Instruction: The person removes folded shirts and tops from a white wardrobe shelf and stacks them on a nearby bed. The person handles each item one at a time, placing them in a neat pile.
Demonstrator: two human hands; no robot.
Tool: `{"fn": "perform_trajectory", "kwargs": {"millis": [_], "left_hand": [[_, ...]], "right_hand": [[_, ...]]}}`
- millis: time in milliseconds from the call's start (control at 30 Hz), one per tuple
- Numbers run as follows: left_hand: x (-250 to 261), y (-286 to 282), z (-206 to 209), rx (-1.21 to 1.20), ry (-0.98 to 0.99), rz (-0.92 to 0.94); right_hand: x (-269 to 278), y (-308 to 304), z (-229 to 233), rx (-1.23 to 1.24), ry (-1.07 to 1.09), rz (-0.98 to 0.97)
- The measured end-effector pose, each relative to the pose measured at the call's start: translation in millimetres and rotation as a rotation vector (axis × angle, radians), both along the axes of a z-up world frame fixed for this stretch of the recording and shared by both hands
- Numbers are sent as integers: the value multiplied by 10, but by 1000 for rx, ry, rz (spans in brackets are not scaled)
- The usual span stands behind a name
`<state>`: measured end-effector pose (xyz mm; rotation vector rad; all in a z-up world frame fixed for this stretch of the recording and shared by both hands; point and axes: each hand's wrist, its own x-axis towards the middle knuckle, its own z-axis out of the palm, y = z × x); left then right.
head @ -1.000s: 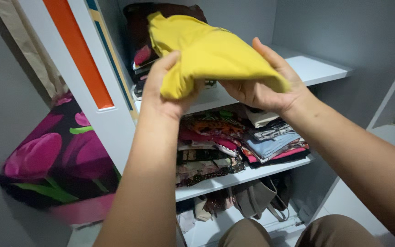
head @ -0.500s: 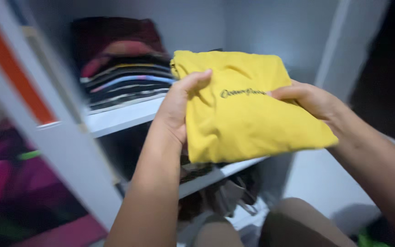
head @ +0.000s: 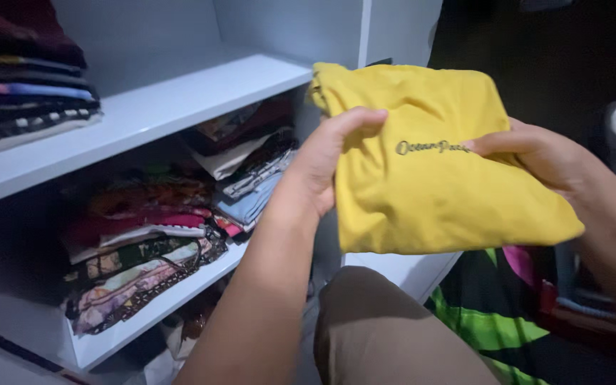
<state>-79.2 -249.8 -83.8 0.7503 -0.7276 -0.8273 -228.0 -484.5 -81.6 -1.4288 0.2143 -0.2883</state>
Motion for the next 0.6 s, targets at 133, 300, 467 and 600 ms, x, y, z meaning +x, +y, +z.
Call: {"fn": "perform_trajectory", "kwargs": {"millis": [133, 300, 467, 600], "left_hand": [[71, -113, -40, 97, -44, 97], [255, -113, 19, 159, -121, 56], [355, 27, 236, 222, -60, -69], [471, 31, 536, 317, -40, -162]], "right_hand": [[65, -191, -152, -90, 104, -113], [208, -176, -157, -53, 139, 50], [254, 105, 137, -33, 340, -145], [181, 268, 445, 11, 445, -304]]}}
